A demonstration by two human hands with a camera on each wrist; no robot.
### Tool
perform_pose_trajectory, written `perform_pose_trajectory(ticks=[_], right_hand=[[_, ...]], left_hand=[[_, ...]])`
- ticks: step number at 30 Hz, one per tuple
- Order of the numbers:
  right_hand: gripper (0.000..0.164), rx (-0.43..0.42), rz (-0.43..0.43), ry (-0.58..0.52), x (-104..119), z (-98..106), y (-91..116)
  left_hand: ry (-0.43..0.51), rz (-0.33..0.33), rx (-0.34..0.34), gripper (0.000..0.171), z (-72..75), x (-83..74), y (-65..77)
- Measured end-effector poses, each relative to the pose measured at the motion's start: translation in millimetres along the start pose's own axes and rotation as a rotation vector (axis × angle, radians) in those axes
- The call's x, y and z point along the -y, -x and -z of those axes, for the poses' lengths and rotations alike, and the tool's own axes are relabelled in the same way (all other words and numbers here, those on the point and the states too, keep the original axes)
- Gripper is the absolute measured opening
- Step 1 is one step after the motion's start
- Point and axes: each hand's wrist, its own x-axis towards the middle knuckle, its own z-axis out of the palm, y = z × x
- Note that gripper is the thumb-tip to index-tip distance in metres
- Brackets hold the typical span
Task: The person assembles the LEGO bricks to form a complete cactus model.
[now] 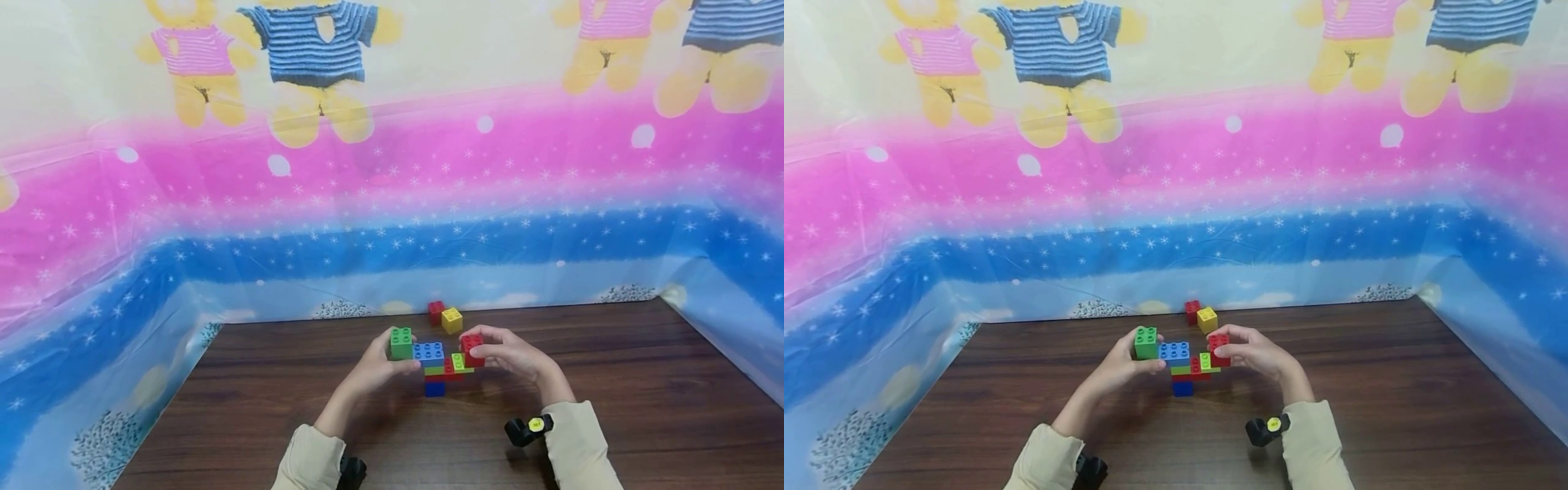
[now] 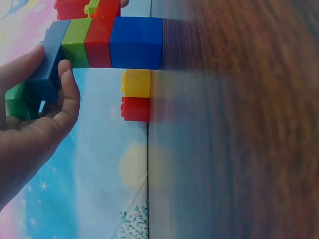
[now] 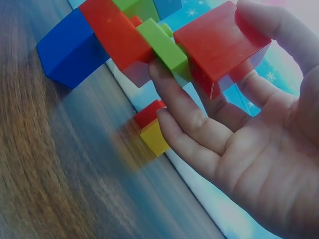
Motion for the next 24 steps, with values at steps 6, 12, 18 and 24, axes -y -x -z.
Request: perform_pose_trajectory(ticks=[6,12,18,24], right_hand=[[0.043,-0.003,0.0,-0.039,2.0,0.7,0.6],[0.053,-0.021,0.017,-0.04,3.6,2.2,1.4],[0.056,-0.033,0.013,-0.041,5.2,1.0,2.0],[0.052,-0.043,-0.019,-0.031,6.6,0.4,2.1]], left_hand=[[0.0,0.004,-0.004,0.051,-0.2,0.3,0.4],[0.002,0.006,-0.005,0.052,-0.8,-0.6,0.5],[0.009,0.015,-0.007,0.051,-0.4,-0.5,1.1],[0.007,0.022,-0.012,0.051,0.4,0.4,1.0]])
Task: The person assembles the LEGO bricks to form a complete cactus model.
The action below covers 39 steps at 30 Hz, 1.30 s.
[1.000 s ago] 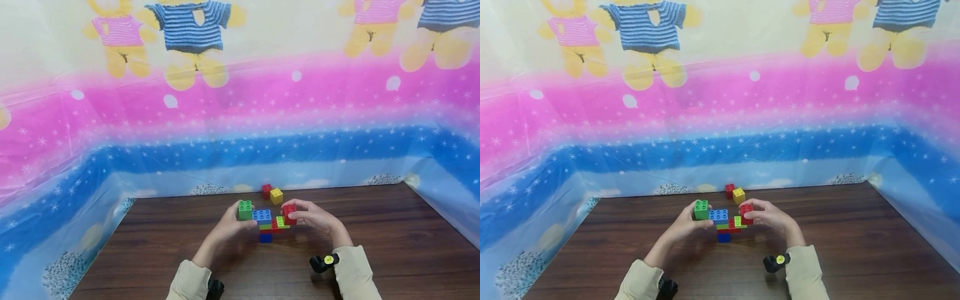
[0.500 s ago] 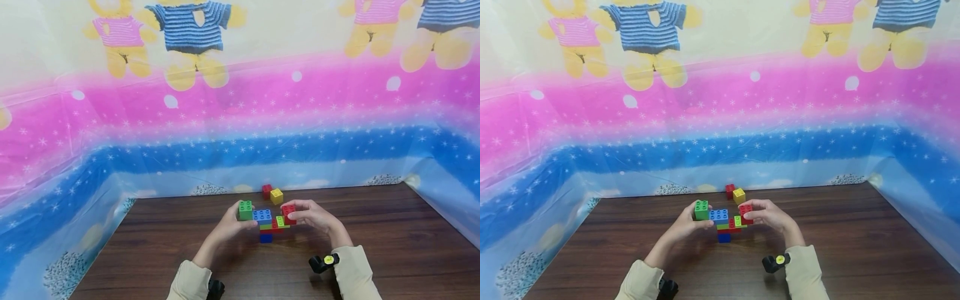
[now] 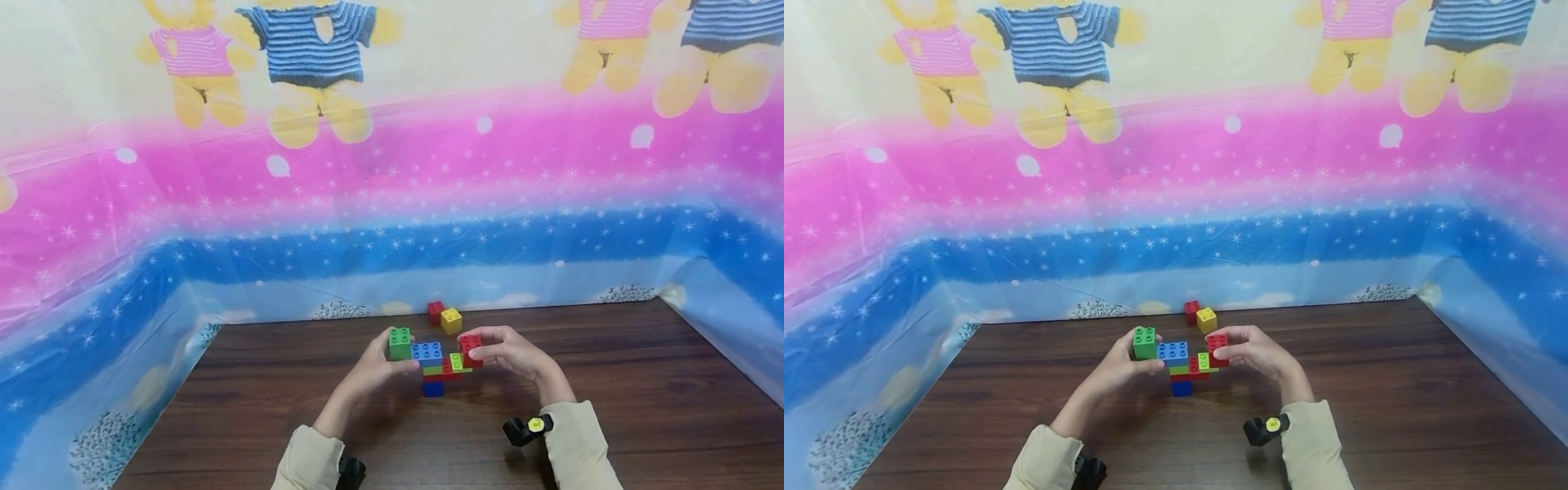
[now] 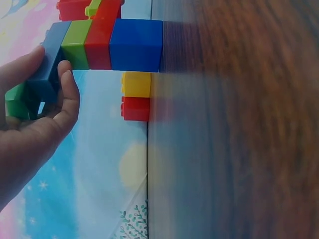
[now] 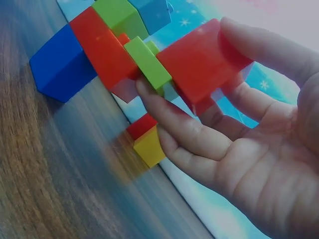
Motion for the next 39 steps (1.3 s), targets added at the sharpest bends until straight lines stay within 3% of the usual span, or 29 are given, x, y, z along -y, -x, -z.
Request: perform_pose_trajectory(ticks=[7,21,25,29,33,39], right_hand=[[0.046,0.026,-0.021,-0.001,0,-1,-1],[0.059,0.062,-0.05,0.04,-3,0,0],[0.067,0.12,-0.034,0.036,-8,3,1],[0.062,0.156,0.018,-0.009,-15,10,2],[0.061,0.095,0.081,-0.025,-20,16,3],[0.063,-0.165,0.088,-0.018,-22,16,-1]], left_hand=[[0.002,0.008,-0.002,0.048,1.0,-2.1,0.8],[-0.012,-0.018,0.003,0.048,1.7,-0.4,-0.4],[-0.014,-0.02,0.002,0.048,1.4,-0.5,-0.1],[-0.007,-0.018,0.004,0.047,0.6,-1.2,-0.3],[-0.001,-0.013,0.007,0.048,0.6,-2.1,-0.1],[-0.005,-0.005,0.008,0.049,1.1,-2.8,0.2]])
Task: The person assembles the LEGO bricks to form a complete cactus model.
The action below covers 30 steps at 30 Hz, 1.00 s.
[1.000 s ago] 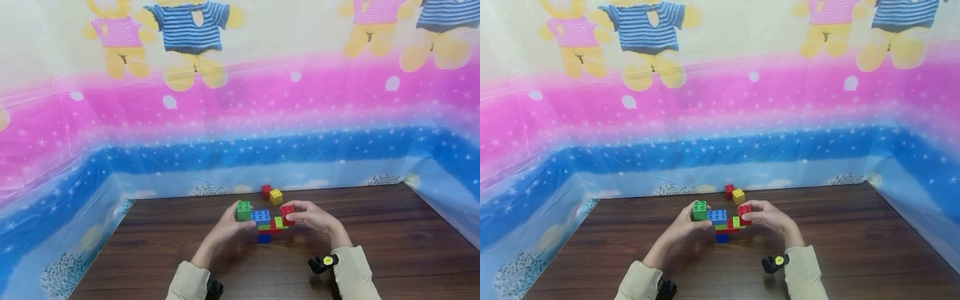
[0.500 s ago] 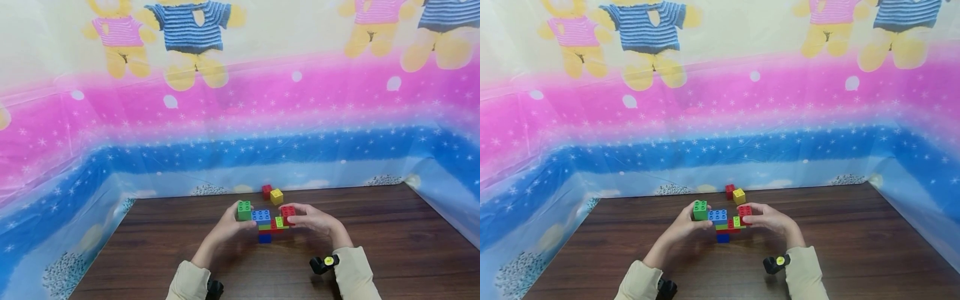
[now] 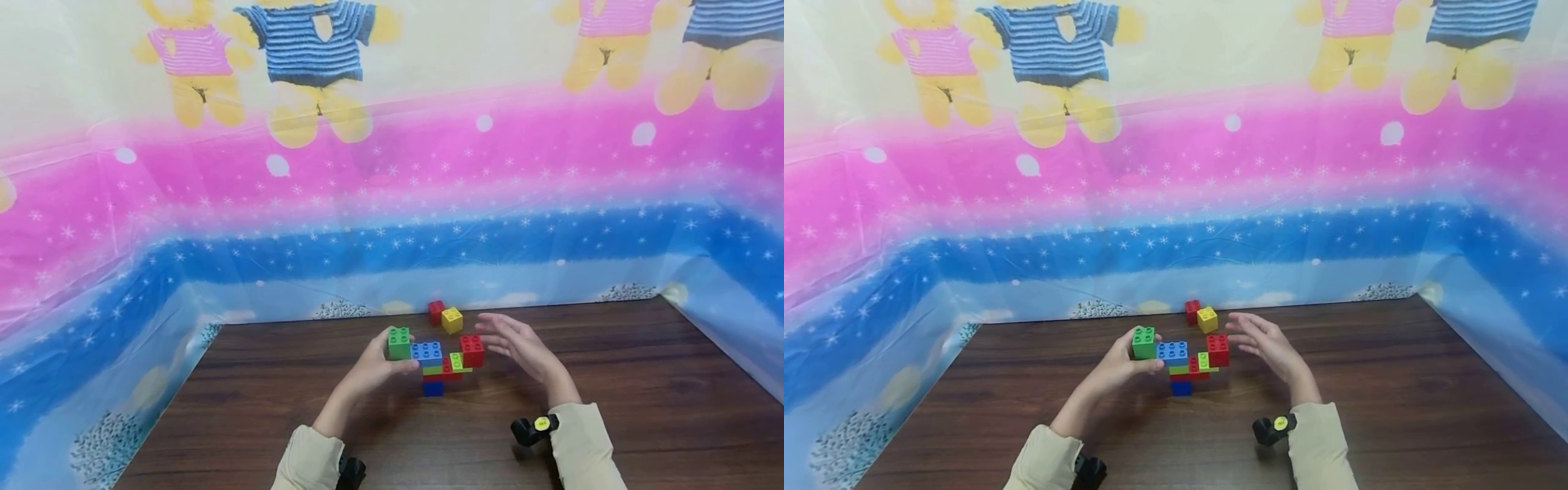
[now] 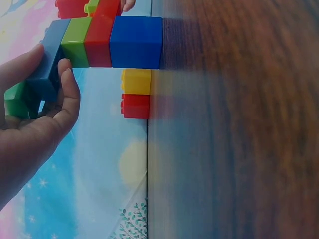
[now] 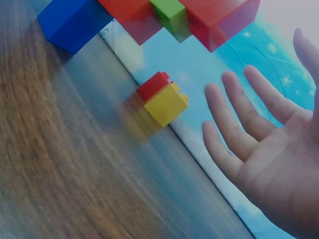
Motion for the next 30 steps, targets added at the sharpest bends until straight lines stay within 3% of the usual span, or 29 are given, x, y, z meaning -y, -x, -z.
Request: perform_pose_trajectory(ticks=[9,14,19,25,30], right_hand=[[0.06,-0.25,-0.041,0.098,-9,-16,-10],[0.054,-0.365,-0.054,0.096,-13,-22,-16],[0.058,-0.343,-0.09,0.051,-17,-22,-26],[0.063,-0.321,-0.111,0.101,-24,-18,-38],[0.07,-0.287,-0.158,0.112,-33,-20,-51]], left_hand=[[-0.007,0.011,-0.01,0.048,2.6,1.4,4.1],[-0.01,0.007,-0.008,0.049,3.7,1.2,4.0],[-0.007,0.004,-0.012,0.049,5.1,2.6,2.6],[-0.001,-0.009,0.009,0.049,-0.5,2.4,-1.7],[-0.007,-0.001,-0.012,0.049,-0.1,0.1,-1.1]])
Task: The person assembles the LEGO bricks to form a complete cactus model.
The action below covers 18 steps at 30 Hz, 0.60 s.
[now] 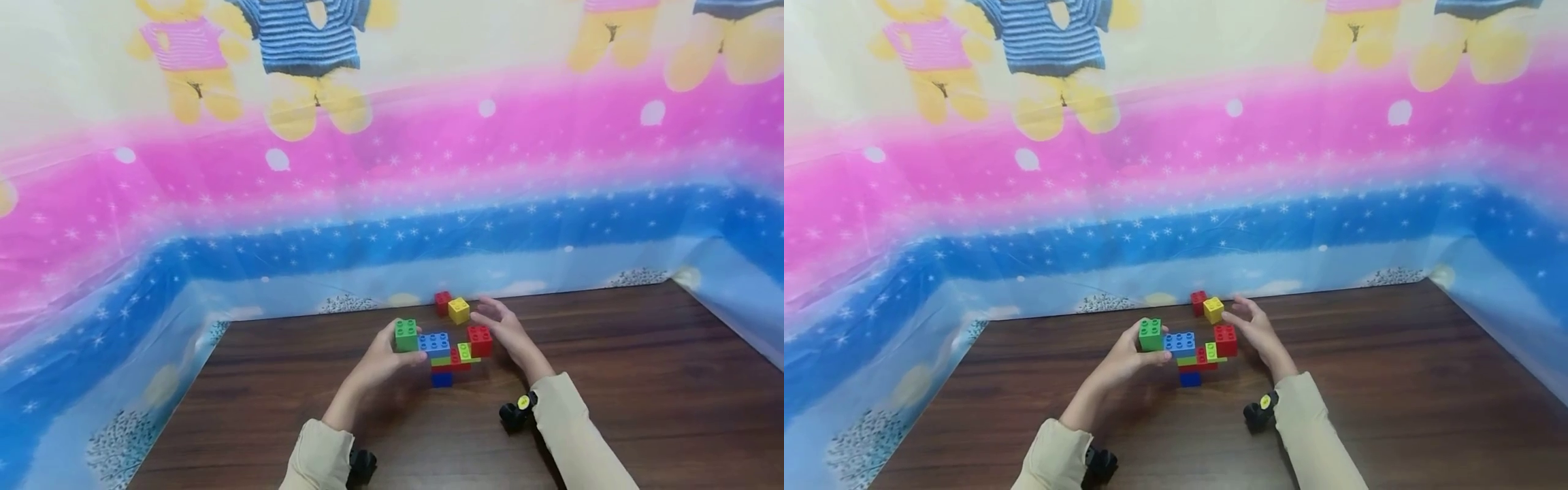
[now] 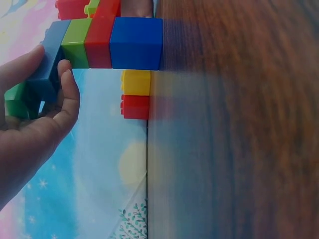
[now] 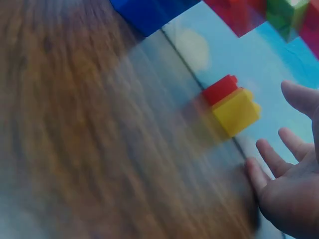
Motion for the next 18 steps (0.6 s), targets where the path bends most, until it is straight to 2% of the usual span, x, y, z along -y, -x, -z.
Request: perform_pose_trajectory(ticks=[5,13,18], right_hand=[[0.077,0.073,-0.006,0.059,2,0,-14],[0.086,0.186,-0.013,0.215,7,2,-19],[0.084,0.196,-0.016,0.234,9,-5,-21]], left_hand=[[-0.004,-0.01,-0.023,0.048,1.3,-2.4,-2.5],[-0.01,-0.017,0.003,0.05,-1.1,3.7,-3.1],[-0.013,-0.023,0.009,0.05,2.1,5.2,-1.6]])
